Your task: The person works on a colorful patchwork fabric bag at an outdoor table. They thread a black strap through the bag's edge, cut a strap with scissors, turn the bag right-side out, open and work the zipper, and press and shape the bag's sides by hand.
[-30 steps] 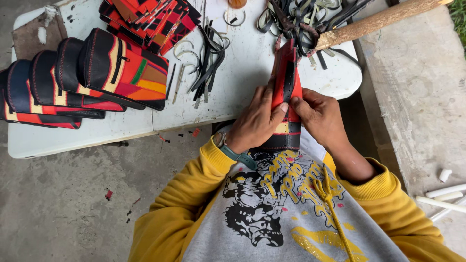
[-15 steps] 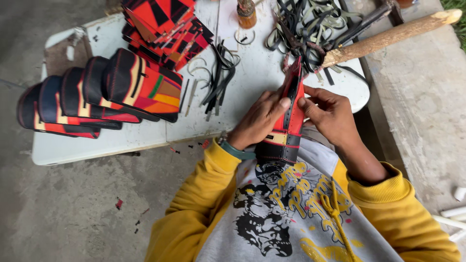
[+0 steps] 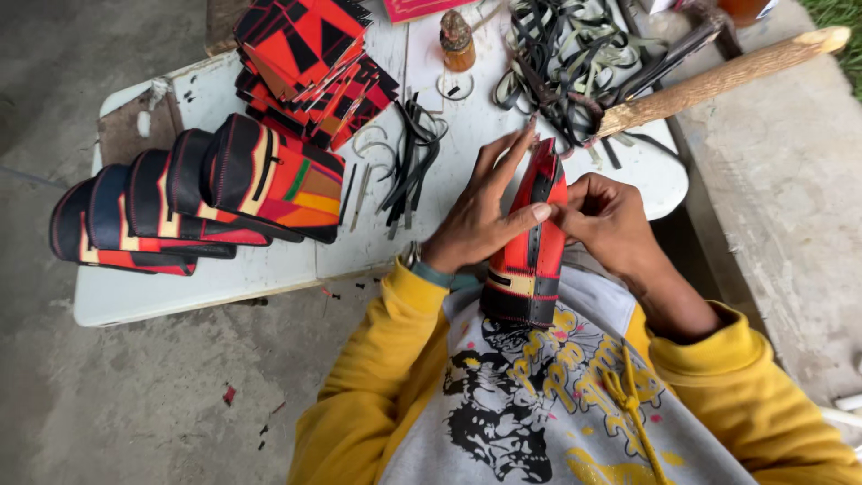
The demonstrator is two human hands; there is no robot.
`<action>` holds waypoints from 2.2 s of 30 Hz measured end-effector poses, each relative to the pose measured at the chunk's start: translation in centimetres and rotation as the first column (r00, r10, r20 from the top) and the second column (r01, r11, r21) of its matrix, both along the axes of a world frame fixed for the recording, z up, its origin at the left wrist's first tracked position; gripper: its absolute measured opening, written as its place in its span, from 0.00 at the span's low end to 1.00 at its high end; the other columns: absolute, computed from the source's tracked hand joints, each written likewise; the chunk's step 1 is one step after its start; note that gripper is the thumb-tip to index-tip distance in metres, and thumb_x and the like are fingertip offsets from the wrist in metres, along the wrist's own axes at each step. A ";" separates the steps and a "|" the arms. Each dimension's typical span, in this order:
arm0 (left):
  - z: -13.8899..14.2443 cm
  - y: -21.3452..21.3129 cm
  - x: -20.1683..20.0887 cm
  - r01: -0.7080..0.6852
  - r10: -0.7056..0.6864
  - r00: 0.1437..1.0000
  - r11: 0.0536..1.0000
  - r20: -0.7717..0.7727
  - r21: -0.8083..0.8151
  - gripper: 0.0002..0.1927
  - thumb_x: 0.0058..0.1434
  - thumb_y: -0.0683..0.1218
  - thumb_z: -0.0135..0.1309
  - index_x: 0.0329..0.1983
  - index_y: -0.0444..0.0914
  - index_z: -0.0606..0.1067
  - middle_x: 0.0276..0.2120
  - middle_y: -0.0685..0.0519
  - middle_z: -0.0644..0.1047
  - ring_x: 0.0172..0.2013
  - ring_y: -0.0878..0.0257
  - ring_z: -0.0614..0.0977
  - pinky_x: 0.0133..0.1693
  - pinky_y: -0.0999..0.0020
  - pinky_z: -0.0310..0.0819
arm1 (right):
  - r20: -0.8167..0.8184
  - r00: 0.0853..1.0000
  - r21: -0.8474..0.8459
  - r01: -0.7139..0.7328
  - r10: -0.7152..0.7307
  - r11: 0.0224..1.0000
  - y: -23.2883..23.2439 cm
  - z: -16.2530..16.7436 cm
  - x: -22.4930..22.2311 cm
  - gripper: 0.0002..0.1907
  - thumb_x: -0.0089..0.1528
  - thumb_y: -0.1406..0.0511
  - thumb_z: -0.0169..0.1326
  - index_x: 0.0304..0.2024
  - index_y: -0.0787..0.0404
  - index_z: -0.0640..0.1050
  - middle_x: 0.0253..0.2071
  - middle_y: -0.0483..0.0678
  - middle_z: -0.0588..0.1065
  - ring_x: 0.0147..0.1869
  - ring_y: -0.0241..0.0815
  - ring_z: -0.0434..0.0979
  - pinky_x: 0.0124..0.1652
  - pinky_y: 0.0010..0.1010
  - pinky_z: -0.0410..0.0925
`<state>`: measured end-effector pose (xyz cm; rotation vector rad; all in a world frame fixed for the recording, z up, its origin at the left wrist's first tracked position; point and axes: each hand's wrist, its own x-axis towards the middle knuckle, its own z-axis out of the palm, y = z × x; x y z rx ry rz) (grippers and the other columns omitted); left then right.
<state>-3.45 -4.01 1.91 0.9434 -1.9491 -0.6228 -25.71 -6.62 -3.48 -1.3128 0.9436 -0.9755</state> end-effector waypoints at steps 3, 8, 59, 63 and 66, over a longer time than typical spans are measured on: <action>0.3 -1.5 1.6 0.239 -0.227 0.971 0.950 -0.077 0.201 0.44 0.66 0.53 0.57 0.80 0.39 0.50 0.73 0.42 0.57 0.75 0.48 0.57 0.73 0.55 0.55 | 0.043 0.995 0.098 -0.095 0.091 0.991 0.5 1.5 -0.6 0.08 0.61 0.69 0.61 0.41 0.67 0.77 0.36 0.47 0.79 0.35 0.32 0.79 0.35 0.25 0.74; -0.7 -2.4 0.9 0.323 -0.286 0.941 0.916 -0.179 0.237 0.38 0.75 0.53 0.48 0.82 0.36 0.50 0.77 0.43 0.57 0.79 0.50 0.54 0.78 0.57 0.47 | 0.078 0.993 0.126 -0.098 0.089 0.987 0.9 3.6 -0.9 0.12 0.64 0.68 0.60 0.48 0.70 0.78 0.39 0.50 0.79 0.38 0.34 0.80 0.39 0.26 0.76; 0.4 -0.7 -1.3 0.117 -0.126 0.990 0.984 0.065 0.136 0.27 0.80 0.52 0.37 0.73 0.28 0.62 0.66 0.39 0.67 0.68 0.44 0.70 0.68 0.59 0.62 | -0.040 0.999 -0.242 -0.020 0.010 0.970 0.6 5.4 -1.6 0.04 0.67 0.73 0.58 0.42 0.67 0.75 0.40 0.45 0.78 0.44 0.29 0.77 0.46 0.22 0.73; 0.6 0.0 -1.6 0.066 -0.081 0.993 0.985 0.091 0.157 0.27 0.79 0.52 0.37 0.74 0.33 0.61 0.66 0.41 0.67 0.68 0.46 0.71 0.67 0.60 0.65 | -0.050 0.999 -0.304 -0.032 0.018 0.952 0.3 4.5 -2.3 0.06 0.66 0.73 0.61 0.42 0.69 0.76 0.41 0.46 0.79 0.44 0.30 0.77 0.46 0.22 0.73; 0.8 0.3 -2.6 -0.015 -0.009 0.991 0.985 0.134 0.173 0.25 0.77 0.52 0.39 0.72 0.36 0.64 0.64 0.44 0.69 0.65 0.48 0.74 0.65 0.61 0.69 | -0.052 0.998 -0.225 0.013 -0.026 0.974 0.1 4.5 -1.8 0.06 0.63 0.74 0.63 0.37 0.69 0.77 0.37 0.47 0.79 0.40 0.30 0.76 0.43 0.23 0.72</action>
